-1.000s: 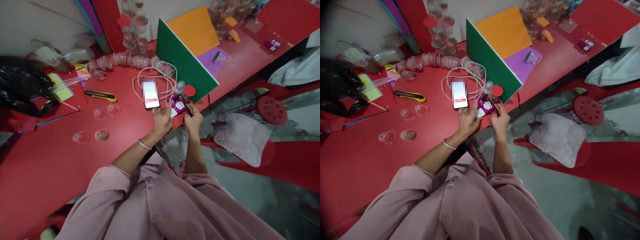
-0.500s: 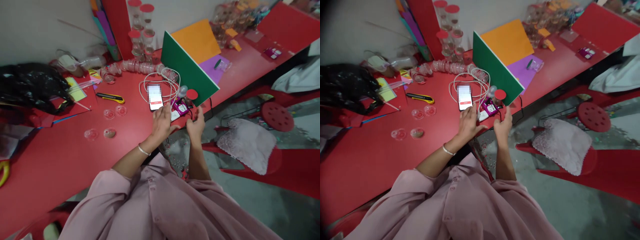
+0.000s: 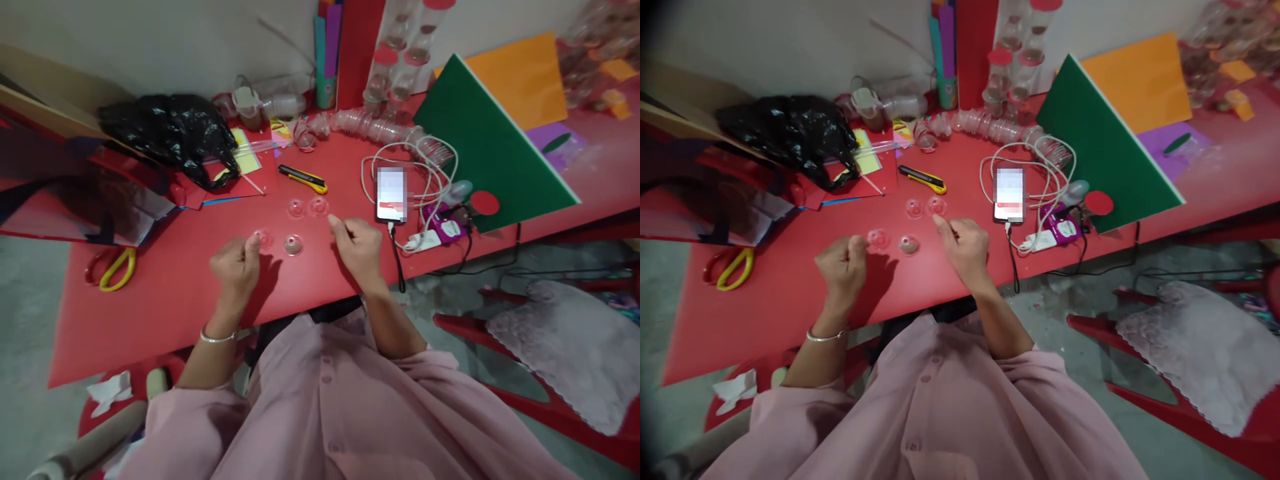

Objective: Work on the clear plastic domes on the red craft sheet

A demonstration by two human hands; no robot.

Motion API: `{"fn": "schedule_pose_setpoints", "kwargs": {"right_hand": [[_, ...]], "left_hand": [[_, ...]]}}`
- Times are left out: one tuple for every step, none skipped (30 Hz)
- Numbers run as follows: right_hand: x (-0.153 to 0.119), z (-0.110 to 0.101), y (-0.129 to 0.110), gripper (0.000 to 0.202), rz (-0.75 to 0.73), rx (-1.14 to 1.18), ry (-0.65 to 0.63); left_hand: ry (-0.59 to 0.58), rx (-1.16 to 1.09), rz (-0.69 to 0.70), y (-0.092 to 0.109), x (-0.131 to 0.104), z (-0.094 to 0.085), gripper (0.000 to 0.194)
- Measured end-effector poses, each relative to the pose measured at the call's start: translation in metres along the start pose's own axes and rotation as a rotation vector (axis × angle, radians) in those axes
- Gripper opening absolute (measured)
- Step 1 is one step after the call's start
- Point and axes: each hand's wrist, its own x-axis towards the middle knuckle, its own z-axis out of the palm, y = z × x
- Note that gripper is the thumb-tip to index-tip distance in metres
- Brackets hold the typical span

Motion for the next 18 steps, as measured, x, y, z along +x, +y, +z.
{"fn": "schedule_pose_setpoints", "kwargs": {"right_hand": [[0.008,0.013,0.003,0.041,-0.020,-0.022,0.010],[0.017,0.025,0.006,0.032,-0.039,-0.042,0.015],[0.025,0.037,0.010,0.029,-0.056,-0.059,0.005],[0.033,0.048,0.014,0.035,-0.070,-0.075,-0.022],[0.040,0.058,0.018,0.044,-0.080,-0.094,-0.060],[0.046,0.067,0.020,0.051,-0.087,-0.118,-0.104],[0.051,0.075,0.022,0.053,-0.094,-0.147,-0.151],[0.055,0.082,0.022,0.052,-0.103,-0.182,-0.195],[0.057,0.087,0.022,0.049,-0.112,-0.218,-0.235],[0.059,0.092,0.021,0.045,-0.119,-0.254,-0.270],[0.060,0.095,0.020,0.042,-0.122,-0.285,-0.299],[0.060,0.098,0.019,0.039,-0.121,-0.310,-0.320],[0.060,0.100,0.018,0.037,-0.118,-0.327,-0.334],[0.059,0.102,0.017,0.036,-0.115,-0.336,-0.342],[0.057,0.104,0.018,0.035,-0.113,-0.338,-0.347],[0.055,0.106,0.018,0.034,-0.111,-0.336,-0.349],[0.054,0.107,0.019,0.034,-0.109,-0.332,-0.349],[0.052,0.109,0.020,0.034,-0.109,-0.326,-0.350]], "left_hand": [[0.043,0.012,-0.002,-0.011,0.008,0.000,0.047],[0.066,0.007,0.003,-0.021,0.016,0.003,0.042],[0.065,-0.015,0.013,-0.029,0.024,0.007,0.039],[0.043,-0.049,0.020,-0.035,0.030,0.012,0.039],[0.007,-0.086,0.020,-0.039,0.034,0.018,0.042],[-0.038,-0.120,0.017,-0.041,0.036,0.023,0.045],[-0.080,-0.145,0.020,-0.042,0.036,0.028,0.049],[-0.115,-0.158,0.033,-0.041,0.035,0.031,0.053],[-0.149,-0.161,0.060,-0.039,0.032,0.034,0.059],[-0.184,-0.158,0.099,-0.036,0.028,0.036,0.066],[-0.224,-0.150,0.148,-0.033,0.024,0.037,0.073],[-0.267,-0.140,0.197,-0.029,0.020,0.039,0.079],[-0.311,-0.127,0.239,-0.025,0.017,0.040,0.081],[-0.348,-0.112,0.269,-0.022,0.015,0.042,0.080],[-0.374,-0.096,0.286,-0.019,0.014,0.044,0.075],[-0.388,-0.077,0.291,-0.018,0.013,0.046,0.066],[-0.390,-0.059,0.284,-0.017,0.014,0.048,0.056],[-0.384,-0.042,0.268,-0.017,0.014,0.051,0.047]]}}
